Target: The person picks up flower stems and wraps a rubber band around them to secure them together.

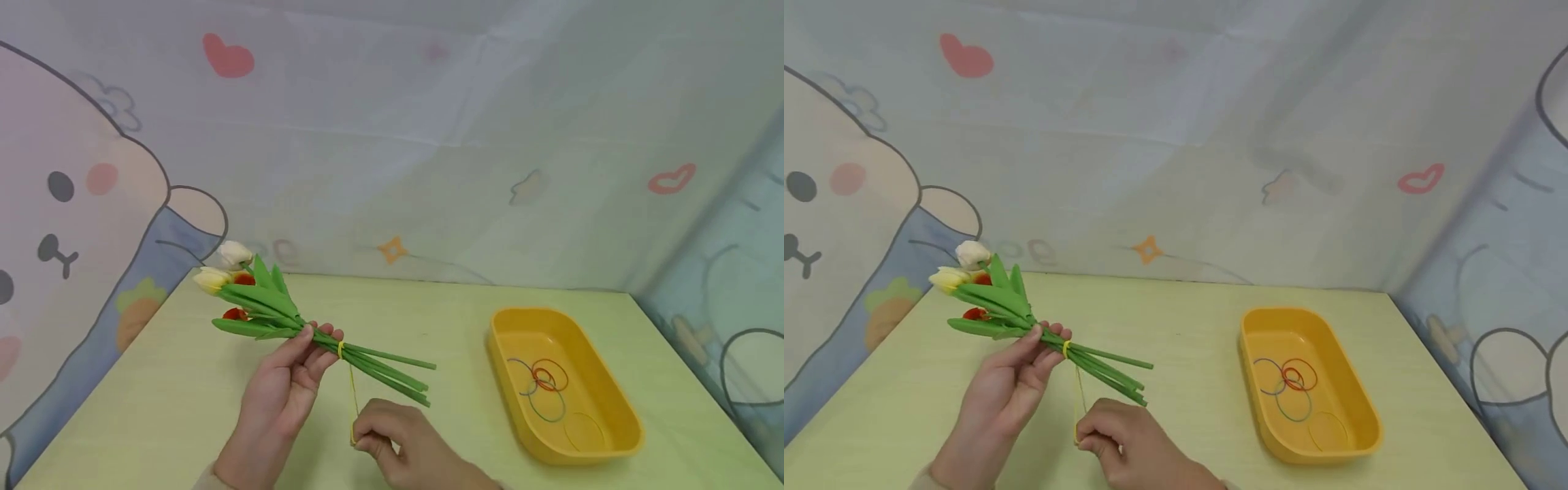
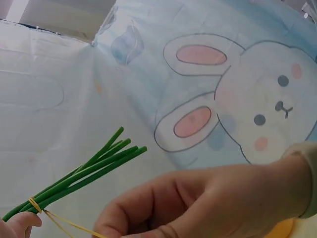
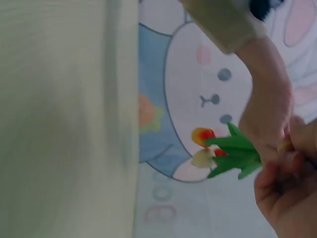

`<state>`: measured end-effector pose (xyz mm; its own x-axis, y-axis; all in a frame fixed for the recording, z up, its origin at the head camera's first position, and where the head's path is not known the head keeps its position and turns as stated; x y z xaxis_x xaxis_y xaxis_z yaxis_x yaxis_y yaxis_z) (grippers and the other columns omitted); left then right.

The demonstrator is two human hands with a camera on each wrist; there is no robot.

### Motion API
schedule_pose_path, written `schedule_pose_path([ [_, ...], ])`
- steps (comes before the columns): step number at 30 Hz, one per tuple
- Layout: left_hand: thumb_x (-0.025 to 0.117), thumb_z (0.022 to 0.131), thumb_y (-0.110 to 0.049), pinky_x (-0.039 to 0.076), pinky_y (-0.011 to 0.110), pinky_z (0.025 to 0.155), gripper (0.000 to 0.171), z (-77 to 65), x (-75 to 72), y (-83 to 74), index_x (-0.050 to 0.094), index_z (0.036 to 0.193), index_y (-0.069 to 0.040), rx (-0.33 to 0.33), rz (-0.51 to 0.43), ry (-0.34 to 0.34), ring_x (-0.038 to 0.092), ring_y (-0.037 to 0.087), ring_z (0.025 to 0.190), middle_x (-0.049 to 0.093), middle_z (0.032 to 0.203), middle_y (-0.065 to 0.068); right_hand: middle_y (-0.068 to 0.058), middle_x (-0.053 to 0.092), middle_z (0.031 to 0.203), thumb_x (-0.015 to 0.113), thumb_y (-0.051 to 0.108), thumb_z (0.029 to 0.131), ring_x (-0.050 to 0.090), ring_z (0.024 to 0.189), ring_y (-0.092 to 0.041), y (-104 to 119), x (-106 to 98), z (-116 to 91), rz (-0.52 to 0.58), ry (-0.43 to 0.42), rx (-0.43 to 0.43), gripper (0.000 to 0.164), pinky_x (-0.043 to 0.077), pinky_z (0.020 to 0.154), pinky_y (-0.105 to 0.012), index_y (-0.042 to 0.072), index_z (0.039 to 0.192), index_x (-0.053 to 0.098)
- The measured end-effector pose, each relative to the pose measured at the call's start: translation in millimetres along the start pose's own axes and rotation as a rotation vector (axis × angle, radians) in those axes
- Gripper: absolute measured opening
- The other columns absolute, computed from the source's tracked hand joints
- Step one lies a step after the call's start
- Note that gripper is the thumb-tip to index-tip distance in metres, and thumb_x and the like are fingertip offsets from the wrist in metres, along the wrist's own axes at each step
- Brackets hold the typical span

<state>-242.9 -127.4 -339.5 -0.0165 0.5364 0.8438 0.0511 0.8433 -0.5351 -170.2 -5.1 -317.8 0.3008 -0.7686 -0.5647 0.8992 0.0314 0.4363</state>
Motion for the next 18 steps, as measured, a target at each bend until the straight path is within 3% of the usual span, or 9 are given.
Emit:
schedule_pose_path([
  [4,0.048,0.101,-0.004,0.058,0.026,0.080,0.010,4.6,-8.3,8.2,0.050,0.106,0.004,0.088,0.195,-0.104,0.071,0.020,0.090,0.065,0.091,0.009,0.001,0.056,0.081,0.055,0.006,0.097,0.051,0.069,-0.005,2.6,17.1,-6.0,-0.069,-0.092,0.019,0.008,0.043,0.067,-0.003,0.011,0.091,0.057],
  [8,0.057,0.096,-0.002,0.060,0.027,0.074,0.012,5.9,-10.6,18.3,0.060,0.103,0.006,0.209,0.454,-0.129,0.072,0.017,0.083,0.071,0.084,0.004,0.002,0.054,0.082,0.055,0.006,0.097,0.049,0.069,-0.003,6.7,15.0,-7.3,-0.082,-0.098,0.078,0.008,0.041,0.068,-0.002,0.012,0.093,0.056],
  [13,0.063,0.092,-0.003,0.060,0.026,0.064,0.017,3.9,-0.1,23.8,0.065,0.098,0.014,0.329,0.741,-0.017,0.071,0.013,0.074,0.073,0.079,0.000,0.000,0.053,0.082,0.056,-0.002,0.094,0.048,0.071,-0.005,10.7,-23.0,0.1,-0.007,-0.095,0.151,0.012,0.047,0.065,-0.010,0.010,0.095,0.055],
  [15,0.064,0.091,-0.002,0.060,0.027,0.063,0.019,2.0,7.6,26.7,0.065,0.096,0.016,0.321,0.808,0.051,0.071,0.011,0.071,0.072,0.077,0.004,-0.001,0.052,0.080,0.055,-0.006,0.094,0.049,0.071,-0.006,7.5,-40.4,1.3,0.061,-0.113,0.215,0.014,0.049,0.062,-0.015,0.008,0.094,0.055],
  [18,0.063,0.091,0.000,0.061,0.031,0.064,0.019,-2.0,19.1,34.1,0.064,0.097,0.018,0.240,0.868,0.160,0.069,0.010,0.070,0.071,0.078,0.012,-0.003,0.049,0.076,0.052,-0.010,0.093,0.047,0.065,-0.011,-0.6,-59.8,0.1,0.161,-0.150,0.270,0.017,0.048,0.054,-0.018,0.006,0.092,0.054],
])
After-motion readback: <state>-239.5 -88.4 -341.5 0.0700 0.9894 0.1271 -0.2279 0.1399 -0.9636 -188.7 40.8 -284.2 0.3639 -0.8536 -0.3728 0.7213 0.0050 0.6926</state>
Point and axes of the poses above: each hand's wrist, its own z-axis towards the middle knuckle, its own x-axis out of the palm, y = z × x, the point moved 10 cm from there along z, towards the middle knuckle
